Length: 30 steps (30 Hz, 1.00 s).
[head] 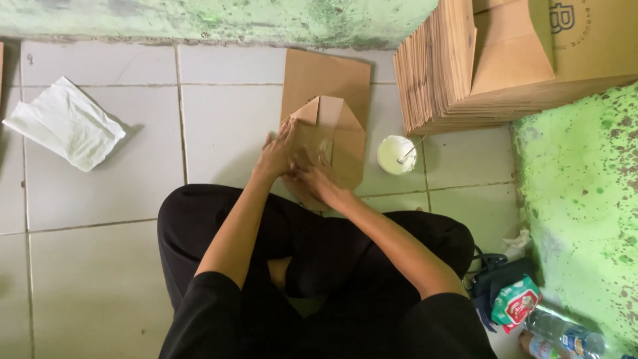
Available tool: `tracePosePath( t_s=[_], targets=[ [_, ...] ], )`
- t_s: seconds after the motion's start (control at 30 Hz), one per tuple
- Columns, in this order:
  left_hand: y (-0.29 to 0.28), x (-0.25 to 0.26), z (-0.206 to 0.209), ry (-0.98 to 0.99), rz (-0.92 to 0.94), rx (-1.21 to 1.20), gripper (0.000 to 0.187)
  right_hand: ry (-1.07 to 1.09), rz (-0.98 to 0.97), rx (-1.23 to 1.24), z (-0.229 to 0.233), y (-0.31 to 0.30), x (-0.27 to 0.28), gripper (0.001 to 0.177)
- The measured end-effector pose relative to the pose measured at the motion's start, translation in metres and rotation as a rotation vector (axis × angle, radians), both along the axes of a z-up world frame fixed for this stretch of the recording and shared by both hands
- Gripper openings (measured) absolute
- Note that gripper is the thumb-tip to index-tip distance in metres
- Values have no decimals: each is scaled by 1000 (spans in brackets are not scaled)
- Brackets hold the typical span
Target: The person sits on the floor and assembles a brown paper bag by applying glue to the flaps and folding them into shape. They use a small stick to spread the glue and press the edges together to form the bag.
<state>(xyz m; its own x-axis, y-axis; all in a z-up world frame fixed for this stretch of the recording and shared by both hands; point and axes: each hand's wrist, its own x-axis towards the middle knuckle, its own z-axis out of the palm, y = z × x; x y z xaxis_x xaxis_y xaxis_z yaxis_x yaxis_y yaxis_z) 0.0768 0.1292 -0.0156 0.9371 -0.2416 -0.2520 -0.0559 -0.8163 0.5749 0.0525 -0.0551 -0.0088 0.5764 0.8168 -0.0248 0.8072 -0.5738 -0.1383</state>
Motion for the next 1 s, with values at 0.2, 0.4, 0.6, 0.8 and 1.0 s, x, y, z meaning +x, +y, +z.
tracePosePath(
  t_s=[0.2,0.4,0.6,0.8,1.0],
  targets=[
    [2,9,-37,-9,-40,15,139,10,-38,45,34,1,-19,52],
    [0,-15,25,1,52,-97,110,90,-149,-118,-18,17,2,84],
    [1,-8,9,27,13,-39,139,101,-194,-195,23,33,18,119],
    [1,3,-15,42,-21,44,97,172,-184,202,29,33,0,41],
    [1,-1,6,77,-57,110,122,162,-472,436,-135,-34,25,61]
  ],
)
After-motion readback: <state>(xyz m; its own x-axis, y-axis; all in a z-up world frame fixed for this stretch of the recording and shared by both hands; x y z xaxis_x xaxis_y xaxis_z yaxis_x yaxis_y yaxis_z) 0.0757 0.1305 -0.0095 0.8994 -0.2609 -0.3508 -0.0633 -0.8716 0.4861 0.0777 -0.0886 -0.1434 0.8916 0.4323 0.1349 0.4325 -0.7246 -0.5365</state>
